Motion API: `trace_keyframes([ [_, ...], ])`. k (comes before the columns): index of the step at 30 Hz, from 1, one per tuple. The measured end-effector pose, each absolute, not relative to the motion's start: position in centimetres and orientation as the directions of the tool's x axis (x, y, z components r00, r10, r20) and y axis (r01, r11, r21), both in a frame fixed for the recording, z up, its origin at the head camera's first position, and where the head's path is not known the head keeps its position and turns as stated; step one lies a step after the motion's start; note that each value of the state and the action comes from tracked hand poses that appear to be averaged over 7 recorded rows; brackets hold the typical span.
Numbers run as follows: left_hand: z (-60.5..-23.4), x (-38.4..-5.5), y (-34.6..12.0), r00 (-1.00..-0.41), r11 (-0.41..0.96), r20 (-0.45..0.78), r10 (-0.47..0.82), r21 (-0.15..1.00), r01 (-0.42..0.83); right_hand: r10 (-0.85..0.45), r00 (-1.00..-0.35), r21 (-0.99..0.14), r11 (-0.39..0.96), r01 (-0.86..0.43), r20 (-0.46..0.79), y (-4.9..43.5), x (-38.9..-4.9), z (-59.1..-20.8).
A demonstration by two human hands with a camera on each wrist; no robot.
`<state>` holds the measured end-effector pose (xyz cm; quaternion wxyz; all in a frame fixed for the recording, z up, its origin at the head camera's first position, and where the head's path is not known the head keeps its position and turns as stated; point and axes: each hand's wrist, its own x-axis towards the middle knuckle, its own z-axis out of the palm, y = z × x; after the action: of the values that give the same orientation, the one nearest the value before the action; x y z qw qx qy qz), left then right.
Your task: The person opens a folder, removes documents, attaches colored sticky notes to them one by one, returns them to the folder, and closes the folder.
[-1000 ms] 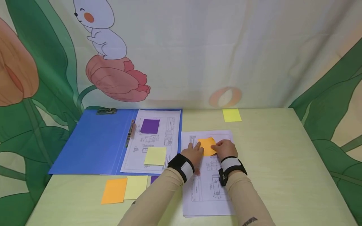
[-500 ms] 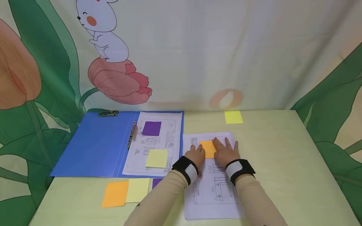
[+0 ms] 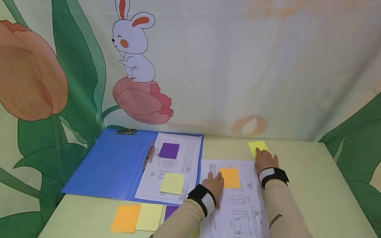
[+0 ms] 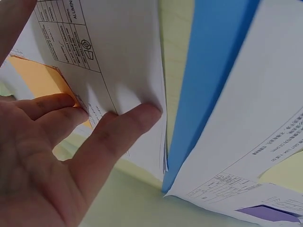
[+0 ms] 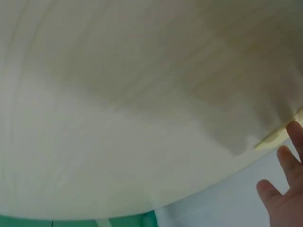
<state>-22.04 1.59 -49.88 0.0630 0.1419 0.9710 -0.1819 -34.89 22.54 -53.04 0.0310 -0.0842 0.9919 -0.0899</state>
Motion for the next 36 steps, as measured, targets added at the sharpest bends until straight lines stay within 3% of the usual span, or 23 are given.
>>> trace_keyframes([
  [6,-49.5,-22.6,1.9,-0.947,0.886,-0.193,0.255,-0.345,0.309,-0.273,-0.952,-0.037,0.959,-0.28,0.137,27.6,-32.1,-52.6],
  [9,-50.0,-23.4,1.6,-0.943,0.898,-0.202,0.265,-0.304,0.318,-0.282,-0.938,-0.03,0.955,-0.294,0.2,29.0,-29.7,-52.6],
  [14,-51.2,-23.2,0.1,-0.929,0.935,-0.19,0.317,-0.1,0.339,-0.031,-0.962,-0.27,0.957,-0.107,0.272,29.1,-24.2,-50.9],
  [16,-51.5,-22.5,-0.7,-0.925,0.93,-0.131,0.357,-0.038,0.365,0.064,-0.939,-0.377,0.923,-0.074,0.339,27.6,-21.3,-49.6],
  [18,-51.4,-21.4,-1.4,-0.916,0.916,-0.066,0.396,0.093,0.39,0.121,-0.912,-0.478,0.874,-0.089,0.392,24.9,-18.0,-48.4],
  [19,-51.0,-20.7,-1.6,-0.909,0.892,-0.059,0.412,0.23,0.389,0.125,-0.893,-0.525,0.84,-0.136,0.432,23.3,-16.3,-47.9],
  [20,-50.6,-19.9,-1.9,-0.898,0.832,-0.067,0.436,0.41,0.373,0.104,-0.872,-0.554,0.806,-0.208,0.479,21.6,-14.7,-47.6],
  [22,-49.6,-18.1,-2.2,-0.863,0.56,-0.096,0.496,0.794,0.234,0.044,-0.85,-0.602,0.724,-0.335,0.526,18.4,-12.0,-47.2],
  [23,-49.1,-17.0,-2.3,-0.843,0.373,-0.129,0.523,0.923,0.09,0.022,-0.856,-0.642,0.671,-0.37,0.516,17.0,-10.9,-47.0],
  [24,-48.6,-16.1,-2.4,-0.827,0.193,-0.161,0.539,0.979,-0.065,0.0,-0.865,-0.683,0.613,-0.397,0.502,15.7,-10.1,-46.9],
  [25,-48.3,-15.2,-2.4,-0.815,0.043,-0.193,0.547,0.978,-0.203,-0.01,-0.889,-0.741,0.548,-0.387,0.457,14.7,-9.4,-46.7],
  [27,-48.1,-13.7,-2.5,-0.818,-0.163,-0.201,0.54,0.928,-0.335,0.0,-0.951,-0.863,0.419,-0.281,0.31,13.4,-8.7,-46.4],
  [31,-48.3,-11.8,-2.8,-0.884,-0.395,-0.182,0.43,0.843,-0.365,0.038,-0.999,-1.0,-0.014,-0.004,0.003,13.1,-8.9,-46.0],
  [33,-48.4,-11.2,-3.2,-0.905,-0.441,-0.174,0.388,0.828,-0.348,-0.014,-0.996,-0.954,-0.285,0.089,-0.089,13.7,-9.2,-46.1],
  [36,-48.0,-10.3,-4.3,-0.939,-0.453,-0.204,0.278,0.834,-0.316,-0.107,-0.977,-0.767,-0.606,0.213,-0.186,15.3,-9.5,-46.4],
])
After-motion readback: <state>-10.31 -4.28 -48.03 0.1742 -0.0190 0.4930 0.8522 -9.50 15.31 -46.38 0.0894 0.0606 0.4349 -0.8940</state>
